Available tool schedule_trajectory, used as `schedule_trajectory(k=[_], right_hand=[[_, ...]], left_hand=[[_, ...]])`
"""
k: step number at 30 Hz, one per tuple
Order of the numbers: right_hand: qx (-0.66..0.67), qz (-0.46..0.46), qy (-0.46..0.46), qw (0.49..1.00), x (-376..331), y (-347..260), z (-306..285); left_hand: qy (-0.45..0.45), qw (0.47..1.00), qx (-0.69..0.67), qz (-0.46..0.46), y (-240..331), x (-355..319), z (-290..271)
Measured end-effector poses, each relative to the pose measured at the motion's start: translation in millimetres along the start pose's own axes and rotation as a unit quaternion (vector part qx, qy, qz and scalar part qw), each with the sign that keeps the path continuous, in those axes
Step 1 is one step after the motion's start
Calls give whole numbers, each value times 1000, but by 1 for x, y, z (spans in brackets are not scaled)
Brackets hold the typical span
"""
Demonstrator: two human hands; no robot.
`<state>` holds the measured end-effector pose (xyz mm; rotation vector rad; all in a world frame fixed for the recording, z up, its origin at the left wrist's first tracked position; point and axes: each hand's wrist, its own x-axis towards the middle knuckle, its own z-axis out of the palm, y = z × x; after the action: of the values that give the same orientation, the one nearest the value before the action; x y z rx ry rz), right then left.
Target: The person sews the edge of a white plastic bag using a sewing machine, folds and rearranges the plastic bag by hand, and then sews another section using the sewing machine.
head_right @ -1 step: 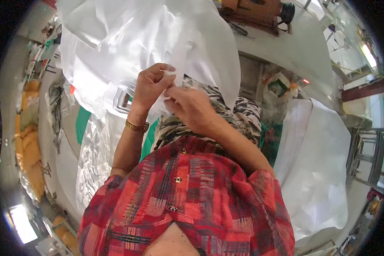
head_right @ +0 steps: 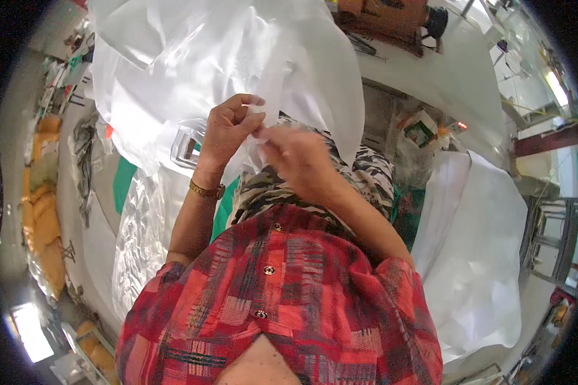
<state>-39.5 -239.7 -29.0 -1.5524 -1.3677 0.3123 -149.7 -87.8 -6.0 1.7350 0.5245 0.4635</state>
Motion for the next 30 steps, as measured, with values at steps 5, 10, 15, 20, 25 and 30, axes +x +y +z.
schedule_trajectory(k=[5,10,15,20,25,30], right_hand=[[-265,-7,384,885,-6,59,-47],[-118,250,239,931,-28,118,-46],[-56,159,162,972,-19,47,-29],[-37,-4,69,997,-15,-16,-21],[-81,-68,32,994,-20,-23,-14],[-109,-138,-25,984,-20,-24,-1]], left_hand=[[85,992,77,57,0,-15,13],[114,976,156,97,13,-22,26],[113,931,240,249,34,-20,24],[53,947,220,227,38,-21,27],[49,928,291,227,32,-24,28],[45,950,229,206,26,-30,20]])
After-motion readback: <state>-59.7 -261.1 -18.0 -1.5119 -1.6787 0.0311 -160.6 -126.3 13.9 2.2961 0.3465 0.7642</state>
